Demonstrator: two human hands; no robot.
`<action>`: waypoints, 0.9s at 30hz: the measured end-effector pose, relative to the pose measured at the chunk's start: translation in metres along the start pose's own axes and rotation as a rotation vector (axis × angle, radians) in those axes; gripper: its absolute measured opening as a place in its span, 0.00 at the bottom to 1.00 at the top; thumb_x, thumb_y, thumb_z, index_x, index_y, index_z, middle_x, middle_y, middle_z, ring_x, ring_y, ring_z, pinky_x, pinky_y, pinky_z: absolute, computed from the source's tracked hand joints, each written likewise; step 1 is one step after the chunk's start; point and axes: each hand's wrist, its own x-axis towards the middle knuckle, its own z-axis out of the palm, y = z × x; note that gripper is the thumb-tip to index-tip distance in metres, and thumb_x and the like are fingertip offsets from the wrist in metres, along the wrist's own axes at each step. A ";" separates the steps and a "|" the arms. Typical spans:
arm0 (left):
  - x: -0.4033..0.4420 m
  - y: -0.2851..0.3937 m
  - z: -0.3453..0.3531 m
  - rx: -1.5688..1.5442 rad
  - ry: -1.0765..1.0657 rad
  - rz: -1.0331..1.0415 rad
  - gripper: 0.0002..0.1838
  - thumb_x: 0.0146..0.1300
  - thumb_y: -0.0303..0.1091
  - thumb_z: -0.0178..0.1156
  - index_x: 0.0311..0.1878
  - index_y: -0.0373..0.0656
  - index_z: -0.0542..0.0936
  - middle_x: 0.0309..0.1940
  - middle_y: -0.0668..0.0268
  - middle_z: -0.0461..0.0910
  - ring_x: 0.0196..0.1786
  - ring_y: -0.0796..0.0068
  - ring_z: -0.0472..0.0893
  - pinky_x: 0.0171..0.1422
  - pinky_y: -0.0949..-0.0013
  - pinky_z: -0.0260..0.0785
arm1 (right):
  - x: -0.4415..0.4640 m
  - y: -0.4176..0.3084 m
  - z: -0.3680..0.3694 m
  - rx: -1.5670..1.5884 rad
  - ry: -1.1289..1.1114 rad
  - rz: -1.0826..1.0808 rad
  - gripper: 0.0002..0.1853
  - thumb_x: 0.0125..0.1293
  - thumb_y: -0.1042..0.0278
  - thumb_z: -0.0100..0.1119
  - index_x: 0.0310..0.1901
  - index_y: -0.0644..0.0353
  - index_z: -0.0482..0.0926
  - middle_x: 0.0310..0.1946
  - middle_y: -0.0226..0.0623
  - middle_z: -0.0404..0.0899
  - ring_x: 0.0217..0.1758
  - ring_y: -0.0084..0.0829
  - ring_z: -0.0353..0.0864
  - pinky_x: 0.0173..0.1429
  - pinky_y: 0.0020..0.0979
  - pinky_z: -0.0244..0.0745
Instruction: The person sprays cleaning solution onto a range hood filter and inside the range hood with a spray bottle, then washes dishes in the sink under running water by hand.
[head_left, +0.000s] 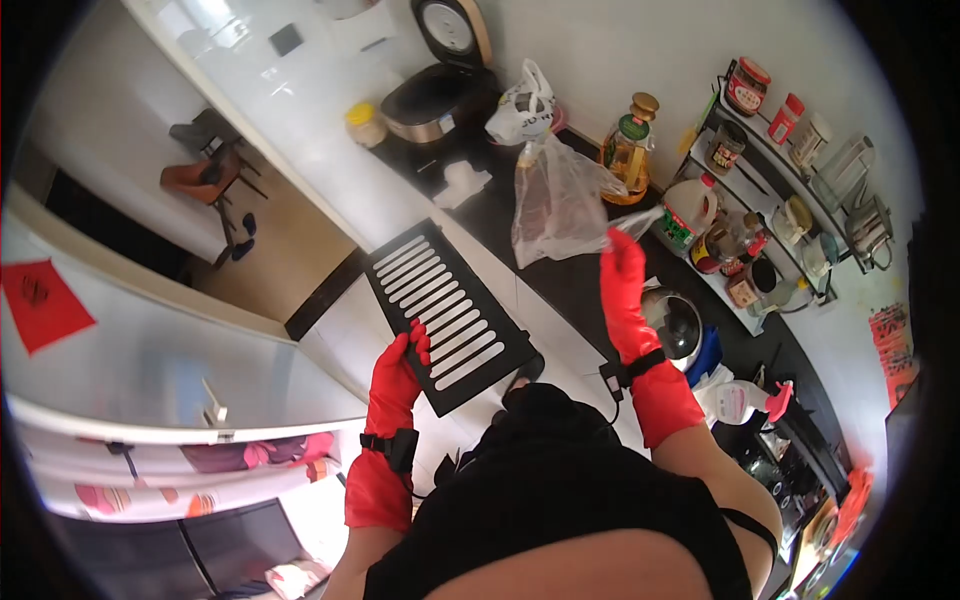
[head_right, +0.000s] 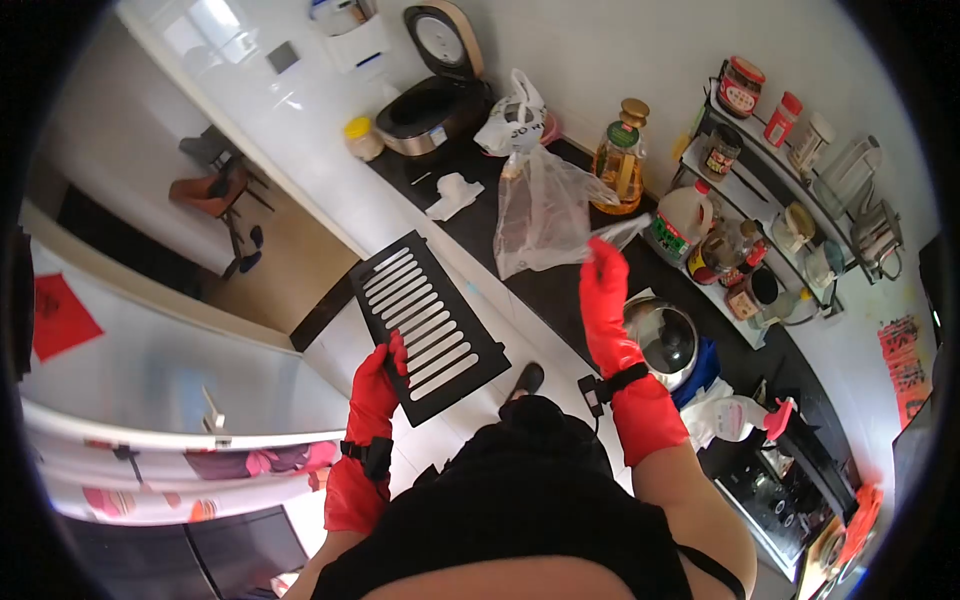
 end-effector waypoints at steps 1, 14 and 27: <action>0.010 0.008 -0.003 -0.003 -0.038 -0.036 0.23 0.75 0.38 0.56 0.69 0.41 0.71 0.48 0.67 0.85 0.42 0.71 0.83 0.42 0.67 0.77 | -0.021 0.023 0.004 -0.063 -0.062 0.122 0.19 0.70 0.75 0.59 0.62 0.58 0.76 0.56 0.41 0.79 0.59 0.32 0.79 0.64 0.32 0.73; 0.222 0.010 0.067 0.117 -0.166 -0.393 0.25 0.75 0.36 0.56 0.71 0.38 0.70 0.53 0.60 0.81 0.48 0.65 0.81 0.48 0.62 0.77 | 0.008 0.078 -0.002 -0.528 -0.289 0.673 0.25 0.64 0.57 0.64 0.60 0.60 0.78 0.48 0.47 0.84 0.54 0.46 0.84 0.58 0.41 0.78; 0.350 -0.004 0.025 0.329 -0.240 -0.638 0.26 0.76 0.40 0.57 0.72 0.39 0.68 0.58 0.56 0.80 0.54 0.61 0.82 0.54 0.57 0.80 | 0.062 0.162 0.068 -0.426 -0.096 0.812 0.30 0.59 0.53 0.70 0.59 0.63 0.78 0.52 0.49 0.83 0.55 0.47 0.83 0.60 0.40 0.76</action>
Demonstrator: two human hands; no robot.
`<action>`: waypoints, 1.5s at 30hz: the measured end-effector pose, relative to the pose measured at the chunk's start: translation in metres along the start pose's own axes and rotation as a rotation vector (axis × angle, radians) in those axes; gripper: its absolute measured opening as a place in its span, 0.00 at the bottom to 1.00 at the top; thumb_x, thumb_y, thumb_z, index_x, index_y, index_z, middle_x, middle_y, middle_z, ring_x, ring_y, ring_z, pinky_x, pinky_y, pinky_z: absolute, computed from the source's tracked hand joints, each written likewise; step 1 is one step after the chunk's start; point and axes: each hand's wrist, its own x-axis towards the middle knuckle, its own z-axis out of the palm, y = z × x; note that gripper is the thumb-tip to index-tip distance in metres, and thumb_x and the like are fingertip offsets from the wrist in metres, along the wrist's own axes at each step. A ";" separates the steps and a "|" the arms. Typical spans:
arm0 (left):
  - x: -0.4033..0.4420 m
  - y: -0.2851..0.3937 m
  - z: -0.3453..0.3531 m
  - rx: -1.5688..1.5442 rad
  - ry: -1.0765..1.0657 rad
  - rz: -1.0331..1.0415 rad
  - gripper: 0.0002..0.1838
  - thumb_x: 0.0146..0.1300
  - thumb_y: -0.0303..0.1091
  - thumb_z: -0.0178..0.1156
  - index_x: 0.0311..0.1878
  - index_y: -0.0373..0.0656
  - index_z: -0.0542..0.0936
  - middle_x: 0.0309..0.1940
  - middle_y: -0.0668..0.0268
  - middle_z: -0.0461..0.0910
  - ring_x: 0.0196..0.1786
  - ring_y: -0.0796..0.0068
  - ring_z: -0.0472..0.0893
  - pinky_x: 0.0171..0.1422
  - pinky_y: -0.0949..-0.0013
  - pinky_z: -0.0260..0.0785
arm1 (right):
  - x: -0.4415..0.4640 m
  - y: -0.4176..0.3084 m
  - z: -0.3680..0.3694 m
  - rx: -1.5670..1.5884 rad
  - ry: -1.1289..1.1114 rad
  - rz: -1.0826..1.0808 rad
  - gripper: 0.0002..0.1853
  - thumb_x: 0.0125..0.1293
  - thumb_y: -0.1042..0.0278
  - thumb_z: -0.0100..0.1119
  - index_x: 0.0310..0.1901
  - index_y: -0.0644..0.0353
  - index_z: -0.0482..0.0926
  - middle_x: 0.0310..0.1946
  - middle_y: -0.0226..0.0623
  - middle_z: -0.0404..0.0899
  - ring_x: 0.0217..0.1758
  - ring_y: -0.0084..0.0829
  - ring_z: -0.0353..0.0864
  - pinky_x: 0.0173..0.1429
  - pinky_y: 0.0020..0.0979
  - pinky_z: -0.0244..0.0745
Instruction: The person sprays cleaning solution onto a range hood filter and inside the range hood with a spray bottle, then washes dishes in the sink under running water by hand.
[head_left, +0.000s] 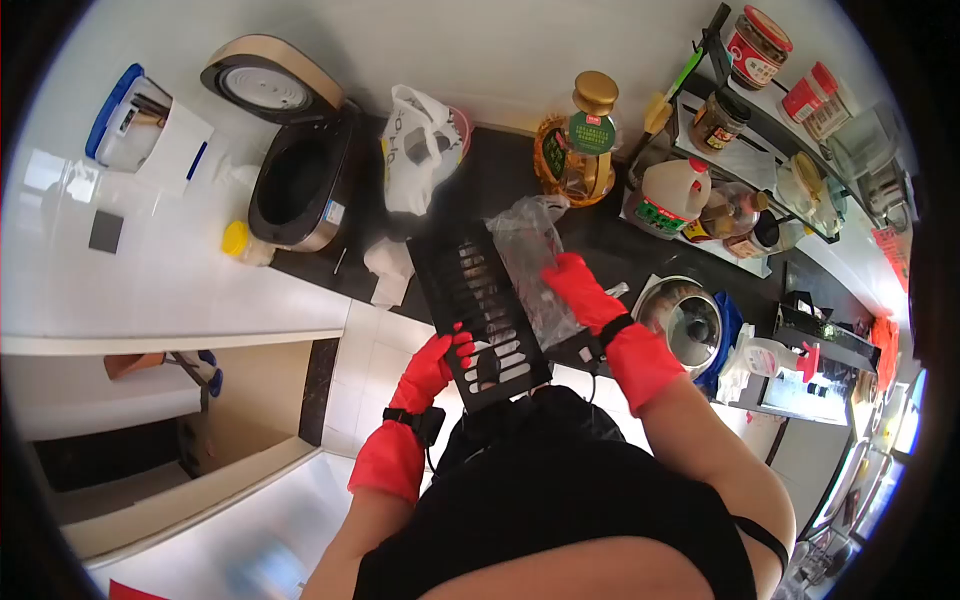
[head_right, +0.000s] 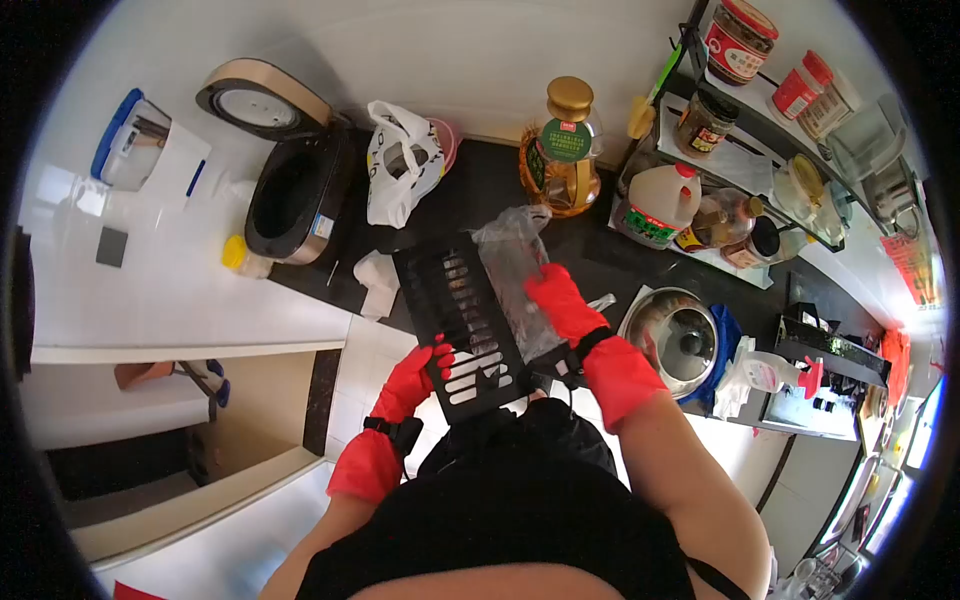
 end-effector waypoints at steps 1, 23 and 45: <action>0.002 0.004 -0.002 0.005 -0.011 -0.017 0.27 0.76 0.40 0.57 0.72 0.39 0.68 0.59 0.56 0.79 0.55 0.60 0.82 0.54 0.56 0.80 | 0.000 -0.005 0.005 -0.059 0.031 0.012 0.31 0.58 0.52 0.71 0.58 0.64 0.78 0.52 0.49 0.83 0.55 0.47 0.83 0.60 0.40 0.76; 0.028 0.007 0.007 -0.127 -0.109 -0.142 0.25 0.76 0.35 0.58 0.73 0.43 0.68 0.58 0.58 0.80 0.57 0.58 0.82 0.57 0.50 0.79 | -0.042 -0.024 -0.055 -0.561 -0.014 -0.529 0.17 0.58 0.69 0.62 0.50 0.57 0.83 0.50 0.48 0.83 0.58 0.51 0.80 0.60 0.47 0.75; 0.104 -0.088 0.044 -0.293 0.142 -0.097 0.15 0.76 0.33 0.55 0.62 0.40 0.75 0.54 0.55 0.81 0.53 0.53 0.82 0.56 0.42 0.80 | -0.160 0.012 -0.083 -0.387 0.010 0.281 0.17 0.69 0.56 0.62 0.44 0.65 0.81 0.31 0.47 0.85 0.42 0.47 0.86 0.47 0.44 0.78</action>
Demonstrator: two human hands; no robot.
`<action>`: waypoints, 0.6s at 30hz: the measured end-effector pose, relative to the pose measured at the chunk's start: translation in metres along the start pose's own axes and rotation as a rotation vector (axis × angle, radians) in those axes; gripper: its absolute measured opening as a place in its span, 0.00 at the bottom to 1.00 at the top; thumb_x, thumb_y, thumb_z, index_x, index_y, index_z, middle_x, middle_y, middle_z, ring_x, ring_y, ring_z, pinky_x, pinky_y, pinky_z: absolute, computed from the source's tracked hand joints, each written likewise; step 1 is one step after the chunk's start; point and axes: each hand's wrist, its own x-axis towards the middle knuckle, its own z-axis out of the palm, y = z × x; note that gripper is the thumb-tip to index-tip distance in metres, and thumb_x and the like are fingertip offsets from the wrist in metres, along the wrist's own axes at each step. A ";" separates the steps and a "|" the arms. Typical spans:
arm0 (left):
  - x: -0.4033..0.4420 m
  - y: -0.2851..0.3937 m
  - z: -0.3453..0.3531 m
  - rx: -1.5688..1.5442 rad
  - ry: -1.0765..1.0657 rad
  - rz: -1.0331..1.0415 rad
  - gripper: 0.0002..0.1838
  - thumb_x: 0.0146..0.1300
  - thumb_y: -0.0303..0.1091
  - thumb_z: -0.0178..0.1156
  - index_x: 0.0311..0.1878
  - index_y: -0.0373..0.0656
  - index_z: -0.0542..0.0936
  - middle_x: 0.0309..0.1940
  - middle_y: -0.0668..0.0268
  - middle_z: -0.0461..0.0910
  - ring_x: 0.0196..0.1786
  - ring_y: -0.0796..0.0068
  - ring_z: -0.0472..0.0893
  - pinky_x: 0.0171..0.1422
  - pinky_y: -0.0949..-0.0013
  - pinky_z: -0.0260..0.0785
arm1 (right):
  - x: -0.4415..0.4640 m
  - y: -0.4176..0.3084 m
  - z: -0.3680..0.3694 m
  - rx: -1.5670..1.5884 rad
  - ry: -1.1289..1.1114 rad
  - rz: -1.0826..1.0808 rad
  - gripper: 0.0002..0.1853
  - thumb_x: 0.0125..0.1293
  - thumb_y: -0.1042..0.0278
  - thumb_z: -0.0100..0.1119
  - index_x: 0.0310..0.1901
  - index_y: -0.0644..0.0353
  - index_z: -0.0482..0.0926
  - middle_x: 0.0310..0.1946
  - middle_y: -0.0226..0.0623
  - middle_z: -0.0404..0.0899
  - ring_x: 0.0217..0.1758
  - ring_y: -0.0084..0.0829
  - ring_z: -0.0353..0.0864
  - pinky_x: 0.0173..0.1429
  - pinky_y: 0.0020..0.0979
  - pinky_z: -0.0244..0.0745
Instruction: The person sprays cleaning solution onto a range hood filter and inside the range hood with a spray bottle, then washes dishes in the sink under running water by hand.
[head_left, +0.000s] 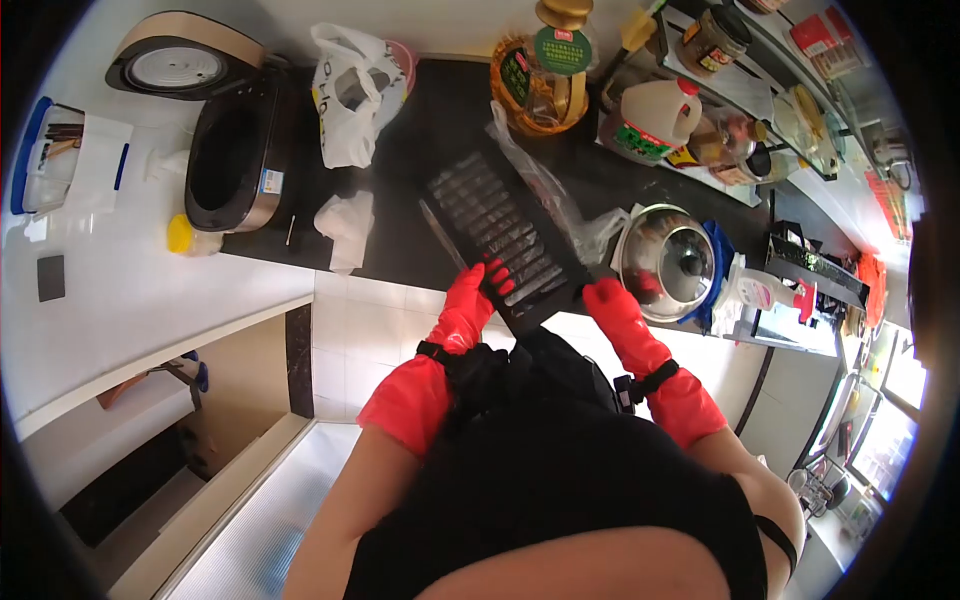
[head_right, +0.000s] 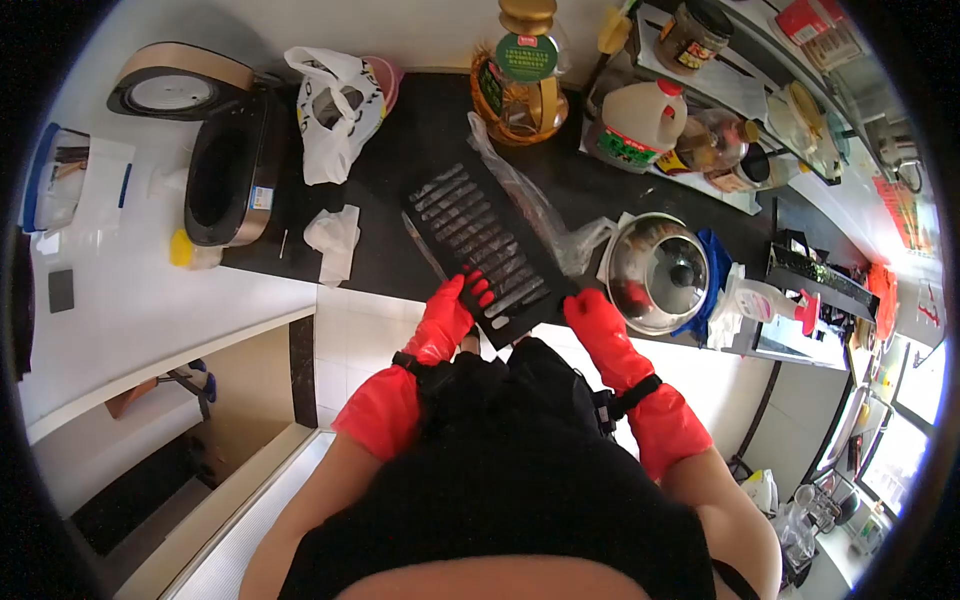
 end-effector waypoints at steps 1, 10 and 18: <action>-0.002 0.001 0.001 -0.023 -0.014 0.002 0.15 0.76 0.34 0.56 0.62 0.40 0.75 0.55 0.55 0.81 0.53 0.53 0.82 0.56 0.42 0.80 | 0.003 0.005 -0.001 0.258 -0.356 0.270 0.20 0.74 0.52 0.57 0.51 0.65 0.79 0.41 0.44 0.86 0.46 0.40 0.86 0.49 0.38 0.80; 0.003 -0.003 0.007 0.173 0.079 0.008 0.17 0.78 0.34 0.52 0.64 0.39 0.73 0.59 0.52 0.78 0.58 0.52 0.80 0.62 0.41 0.76 | 0.004 0.050 0.080 1.235 -0.452 0.467 0.16 0.76 0.59 0.59 0.55 0.62 0.75 0.45 0.44 0.84 0.45 0.38 0.87 0.49 0.36 0.84; -0.025 0.010 0.007 0.246 0.043 -0.180 0.19 0.77 0.34 0.52 0.65 0.36 0.71 0.61 0.51 0.75 0.64 0.50 0.76 0.67 0.41 0.72 | -0.010 0.016 0.073 1.238 -0.301 0.391 0.14 0.74 0.64 0.62 0.54 0.63 0.76 0.41 0.42 0.86 0.43 0.37 0.87 0.49 0.34 0.84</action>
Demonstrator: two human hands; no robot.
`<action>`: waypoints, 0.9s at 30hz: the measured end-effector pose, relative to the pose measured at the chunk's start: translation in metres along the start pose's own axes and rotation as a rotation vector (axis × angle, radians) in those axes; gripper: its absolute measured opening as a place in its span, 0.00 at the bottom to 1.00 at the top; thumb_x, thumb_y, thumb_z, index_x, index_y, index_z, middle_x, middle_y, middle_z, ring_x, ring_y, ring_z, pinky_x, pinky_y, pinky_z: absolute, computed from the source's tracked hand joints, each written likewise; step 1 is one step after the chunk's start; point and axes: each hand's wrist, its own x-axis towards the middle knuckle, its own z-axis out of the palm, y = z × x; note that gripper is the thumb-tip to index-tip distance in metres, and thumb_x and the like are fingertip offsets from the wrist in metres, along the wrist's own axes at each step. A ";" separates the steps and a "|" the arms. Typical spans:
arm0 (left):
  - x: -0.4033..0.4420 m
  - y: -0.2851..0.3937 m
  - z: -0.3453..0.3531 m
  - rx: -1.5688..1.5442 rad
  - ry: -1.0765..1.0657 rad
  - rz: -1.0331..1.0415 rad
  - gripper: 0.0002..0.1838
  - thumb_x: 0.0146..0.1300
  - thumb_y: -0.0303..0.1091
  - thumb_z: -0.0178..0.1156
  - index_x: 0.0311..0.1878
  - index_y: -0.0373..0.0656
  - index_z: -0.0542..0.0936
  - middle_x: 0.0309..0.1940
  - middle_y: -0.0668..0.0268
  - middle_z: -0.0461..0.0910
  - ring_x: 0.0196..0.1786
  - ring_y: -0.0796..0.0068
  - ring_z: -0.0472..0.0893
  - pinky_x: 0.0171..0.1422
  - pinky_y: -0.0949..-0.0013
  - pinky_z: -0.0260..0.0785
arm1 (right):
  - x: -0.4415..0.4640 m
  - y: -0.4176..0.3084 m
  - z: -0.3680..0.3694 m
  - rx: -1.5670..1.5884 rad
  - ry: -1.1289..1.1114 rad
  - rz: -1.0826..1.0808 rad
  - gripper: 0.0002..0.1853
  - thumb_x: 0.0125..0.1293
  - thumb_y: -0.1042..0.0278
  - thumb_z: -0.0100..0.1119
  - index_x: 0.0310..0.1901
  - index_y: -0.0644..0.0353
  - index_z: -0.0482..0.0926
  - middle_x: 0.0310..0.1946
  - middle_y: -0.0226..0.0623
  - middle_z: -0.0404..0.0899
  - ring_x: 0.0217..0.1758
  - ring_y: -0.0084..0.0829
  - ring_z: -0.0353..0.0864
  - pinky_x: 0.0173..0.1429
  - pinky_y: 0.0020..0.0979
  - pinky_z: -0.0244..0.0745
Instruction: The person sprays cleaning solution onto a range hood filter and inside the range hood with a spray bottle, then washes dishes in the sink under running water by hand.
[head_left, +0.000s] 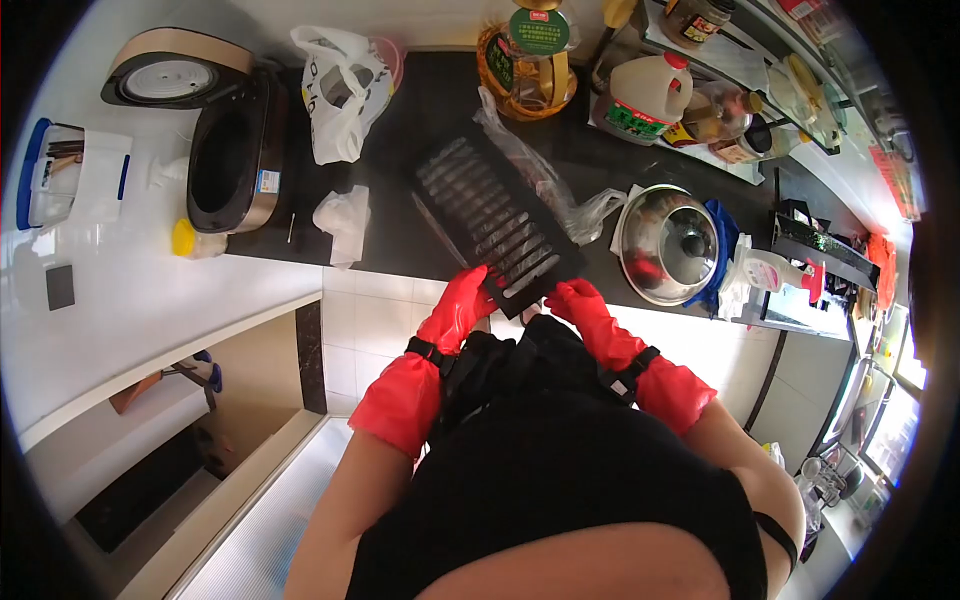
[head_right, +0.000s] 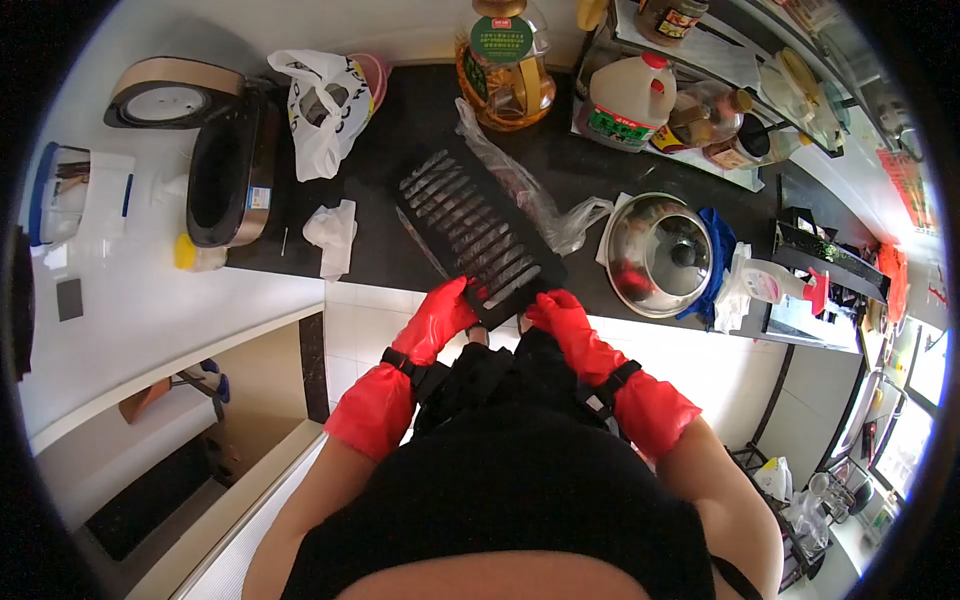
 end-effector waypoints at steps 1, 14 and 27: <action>0.006 -0.006 -0.008 -0.039 -0.030 0.008 0.19 0.77 0.35 0.53 0.65 0.36 0.71 0.61 0.51 0.75 0.64 0.50 0.76 0.66 0.41 0.72 | 0.003 0.002 -0.002 -0.018 -0.016 0.009 0.14 0.74 0.64 0.62 0.53 0.63 0.76 0.41 0.42 0.86 0.43 0.37 0.87 0.49 0.34 0.83; -0.021 0.031 0.010 0.911 0.232 -0.090 0.17 0.70 0.41 0.58 0.42 0.33 0.83 0.30 0.57 0.86 0.30 0.62 0.86 0.36 0.62 0.79 | 0.053 0.000 -0.025 -0.208 0.158 0.020 0.15 0.72 0.60 0.63 0.52 0.61 0.78 0.40 0.43 0.86 0.41 0.38 0.86 0.43 0.35 0.81; 0.075 0.155 -0.030 1.023 0.464 0.626 0.23 0.62 0.31 0.68 0.60 0.38 0.79 0.41 0.57 0.86 0.33 0.69 0.85 0.37 0.67 0.77 | 0.016 -0.027 0.099 -1.628 -0.161 -0.744 0.21 0.55 0.46 0.70 0.36 0.58 0.82 0.33 0.45 0.85 0.38 0.49 0.86 0.41 0.50 0.80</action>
